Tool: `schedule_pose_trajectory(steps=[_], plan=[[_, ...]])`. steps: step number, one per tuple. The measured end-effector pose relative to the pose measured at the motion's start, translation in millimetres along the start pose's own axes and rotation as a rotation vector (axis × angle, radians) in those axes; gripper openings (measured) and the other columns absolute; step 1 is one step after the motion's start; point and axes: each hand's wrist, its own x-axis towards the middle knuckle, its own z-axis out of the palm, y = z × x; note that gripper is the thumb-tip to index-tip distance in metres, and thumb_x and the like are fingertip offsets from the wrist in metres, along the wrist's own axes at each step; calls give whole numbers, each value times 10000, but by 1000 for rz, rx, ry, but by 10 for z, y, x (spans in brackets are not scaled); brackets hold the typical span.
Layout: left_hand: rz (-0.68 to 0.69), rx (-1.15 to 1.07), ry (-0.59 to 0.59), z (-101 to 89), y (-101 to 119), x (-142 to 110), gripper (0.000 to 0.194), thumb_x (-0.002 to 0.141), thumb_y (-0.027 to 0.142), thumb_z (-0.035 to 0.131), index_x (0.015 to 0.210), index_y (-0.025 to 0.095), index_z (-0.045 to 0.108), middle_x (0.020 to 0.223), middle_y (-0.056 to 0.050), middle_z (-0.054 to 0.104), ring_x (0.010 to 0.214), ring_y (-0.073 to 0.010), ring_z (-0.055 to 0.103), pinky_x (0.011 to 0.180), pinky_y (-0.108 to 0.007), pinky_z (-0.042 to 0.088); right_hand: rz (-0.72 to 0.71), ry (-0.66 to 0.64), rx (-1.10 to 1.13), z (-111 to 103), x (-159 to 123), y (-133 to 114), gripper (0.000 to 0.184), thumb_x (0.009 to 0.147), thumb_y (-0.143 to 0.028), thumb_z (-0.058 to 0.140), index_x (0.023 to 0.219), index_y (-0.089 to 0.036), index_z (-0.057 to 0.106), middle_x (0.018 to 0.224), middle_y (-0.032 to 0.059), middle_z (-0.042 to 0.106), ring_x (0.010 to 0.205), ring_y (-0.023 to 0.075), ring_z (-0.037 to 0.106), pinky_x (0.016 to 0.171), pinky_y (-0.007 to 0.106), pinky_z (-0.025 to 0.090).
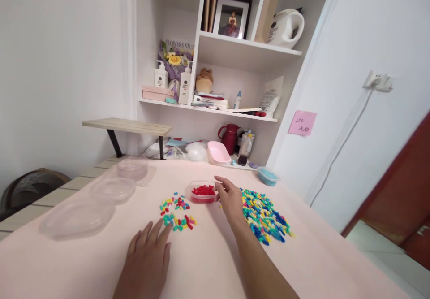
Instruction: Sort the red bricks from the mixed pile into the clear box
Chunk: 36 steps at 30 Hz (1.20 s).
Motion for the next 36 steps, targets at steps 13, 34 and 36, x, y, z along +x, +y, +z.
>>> schedule_pose_trajectory(steps=[13,34,36], plan=[[25,-25,41,-23,20,-40,524,955,264,308,1429,263,530,1546,-52,484,1466,-267,369,1201,-513,283,-206,-715,-345,61,-309,-224,265,840,-210,614,1033,-249,792,962,55,704,824,174,637,776,272,490],[14,-28,25,-48,36,-54,527,965,262,292,1444,271,511,1556,-42,471,1474,-268,355,1207,-515,262,-174,-674,-687,-56,-245,-102,222,747,-133,594,854,-247,751,860,4,726,775,172,618,677,254,387],[17,-26,21,-47,33,-56,531,966,263,283,1448,267,506,1557,-42,469,1475,-270,353,1206,-513,267,-184,-680,-596,-66,-234,-109,193,761,-145,611,846,-238,757,852,10,730,770,172,622,687,250,405]])
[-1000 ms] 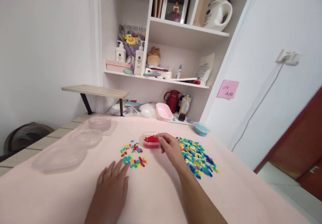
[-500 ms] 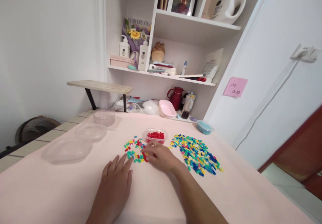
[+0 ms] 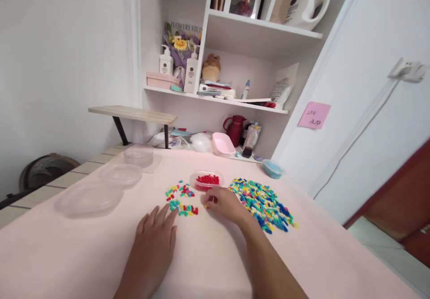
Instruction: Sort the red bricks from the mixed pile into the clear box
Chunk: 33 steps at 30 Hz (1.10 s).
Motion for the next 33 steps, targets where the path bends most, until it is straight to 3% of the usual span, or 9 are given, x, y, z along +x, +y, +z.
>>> schedule_pose_trajectory(steps=[6,13,17,20,23,25,30,33], plan=[[7,4,17,28,-8,-1,527,967,262,293,1452,277,499,1548,-41,481,1471,-270,361,1201,-518,276,-130,-10,138,58,29,-65,271,763,-119,646,942,-263,791,850,7,718,726,148,613,684,233,431],[17,-10,61,66,-27,-16,516,957,256,324,1430,294,526,1524,-42,512,1453,-277,393,1184,-524,307,-159,-30,99,188,38,-123,217,736,-104,652,842,-247,777,816,3,704,720,149,619,681,236,429],[23,-20,82,71,-26,-17,509,958,260,333,1425,300,531,1513,-41,525,1448,-277,400,1179,-524,312,-120,0,244,143,44,-123,138,763,-150,640,793,-227,750,731,-6,693,656,143,594,639,236,427],[16,-20,72,68,-18,-5,514,954,256,335,1429,299,527,1522,-40,514,1450,-277,397,1181,-522,306,-52,148,454,71,65,-103,91,790,-253,655,802,-204,731,674,-11,651,583,130,548,561,228,416],[13,-6,45,72,-19,7,528,953,258,316,1441,291,512,1537,-36,495,1457,-282,385,1187,-527,290,77,434,582,19,115,-50,196,793,-373,670,842,-189,715,680,-10,645,514,120,521,498,237,413],[13,0,29,82,-27,10,536,954,262,302,1452,288,497,1544,-32,485,1463,-282,376,1191,-530,280,159,552,594,5,154,2,262,785,-423,672,879,-182,715,727,5,675,496,123,537,480,247,420],[6,-11,32,107,-55,13,530,948,277,324,1446,297,503,1544,-31,485,1466,-277,371,1193,-529,279,159,625,629,-18,174,87,421,808,-440,638,1149,-195,675,1024,65,723,572,144,632,511,266,471],[8,-11,38,102,-55,17,525,947,280,329,1437,294,517,1544,-32,485,1465,-277,372,1192,-529,283,75,638,657,-45,119,47,355,869,-430,587,1090,-173,691,824,37,705,552,142,605,549,272,479]])
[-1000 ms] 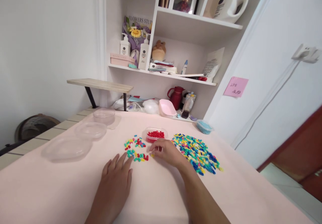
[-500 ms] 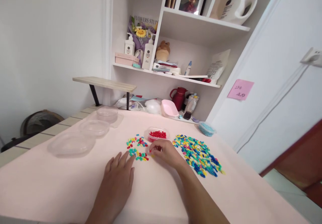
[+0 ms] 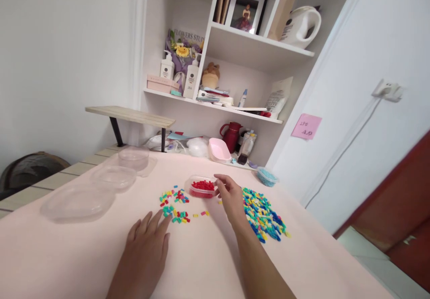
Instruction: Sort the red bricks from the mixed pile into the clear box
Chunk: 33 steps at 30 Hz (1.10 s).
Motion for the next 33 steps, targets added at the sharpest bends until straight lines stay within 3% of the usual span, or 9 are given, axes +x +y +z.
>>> schedule_pose_trajectory(steps=[3,7,10,12,15,20,27,30,33], plan=[[6,11,-2,-14,11,2,530,951,273,316,1445,287,506,1546,-29,482,1465,-272,372,1194,-520,284,-41,-173,-33,21,-74,-90,259,898,-373,572,958,-176,730,656,3,646,534,142,577,558,270,475],[13,12,16,-11,15,-1,522,954,272,321,1439,289,515,1536,-34,498,1460,-268,380,1192,-514,289,-224,-499,-270,118,-177,-139,162,861,-229,634,933,-221,779,923,53,742,839,191,669,771,306,520],[17,6,35,-4,14,-8,517,952,265,330,1430,290,526,1524,-50,512,1449,-282,397,1180,-533,303,-297,-680,-432,180,-230,-90,275,787,-183,732,1049,-251,780,1088,59,740,1086,237,634,967,351,476],[16,6,37,-11,20,-14,518,952,256,329,1429,299,527,1520,-49,517,1442,-286,407,1175,-540,309,-291,-742,-518,204,-247,-48,373,745,-209,793,1115,-250,765,1142,69,725,1129,254,614,996,360,459],[12,9,22,-33,35,-17,521,952,247,327,1432,302,523,1519,-47,519,1441,-286,409,1173,-536,315,-268,-773,-566,226,-249,-24,343,752,-219,794,1093,-237,768,1113,74,723,1056,238,629,946,336,470],[11,-2,16,-52,37,-8,522,954,246,320,1433,297,520,1522,-51,513,1449,-285,397,1176,-542,308,-227,-746,-549,227,-231,-65,163,744,-128,708,863,-223,765,881,30,710,850,182,630,787,267,469],[14,25,-5,-77,34,-12,525,961,265,293,1429,264,532,1531,-57,502,1457,-287,384,1185,-531,300,-130,-700,-540,28,-172,62,184,686,-74,601,706,-220,711,718,-22,687,645,135,603,603,216,410],[10,24,-9,-84,43,-12,529,962,264,290,1438,270,520,1534,-52,499,1459,-283,381,1186,-528,298,-166,-658,-546,-11,-145,69,220,682,-54,587,706,-229,719,715,-24,705,667,146,619,628,225,424],[6,21,-17,-86,50,-14,528,962,264,296,1445,284,509,1538,-45,494,1459,-279,381,1185,-527,298,-261,-662,-471,45,-149,8,260,726,-60,600,817,-242,761,868,2,747,821,177,655,753,255,471]])
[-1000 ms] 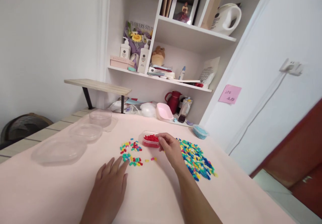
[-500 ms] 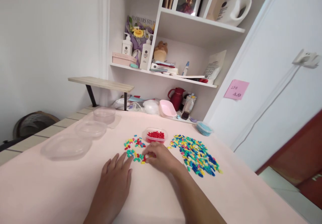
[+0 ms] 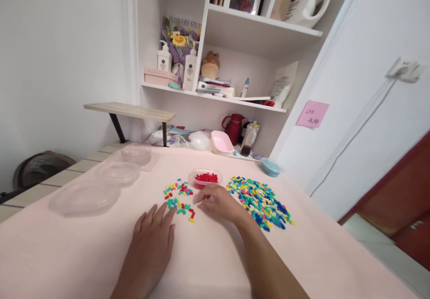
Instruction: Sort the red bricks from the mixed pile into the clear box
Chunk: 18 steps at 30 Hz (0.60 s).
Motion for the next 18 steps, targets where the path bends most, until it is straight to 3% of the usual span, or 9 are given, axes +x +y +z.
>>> schedule_pose_trajectory(steps=[4,7,13,18], plan=[[0,-2,8,2,7,-2,524,963,264,303,1444,284,510,1530,-50,504,1456,-283,386,1182,-529,301,-102,-39,63,89,41,-100,294,803,-64,582,878,-259,790,909,14,756,894,176,667,857,282,485],[1,-17,25,1,7,-3,516,956,256,327,1433,285,524,1517,-52,521,1445,-285,402,1177,-530,312,-102,-75,61,140,45,-93,291,823,-83,601,913,-276,799,943,18,752,894,170,667,825,267,490],[2,-16,17,-4,2,-10,519,960,258,325,1445,282,508,1525,-49,510,1452,-280,393,1185,-529,307,11,-102,-22,115,36,-19,172,756,-124,699,833,-254,780,794,-5,735,754,168,652,691,244,467],[-5,-4,-2,-4,7,-6,529,968,266,294,1460,281,489,1548,-42,480,1471,-276,363,1198,-525,283,-49,-96,68,132,27,-39,243,816,-133,648,948,-276,792,926,13,756,816,167,673,753,253,496]])
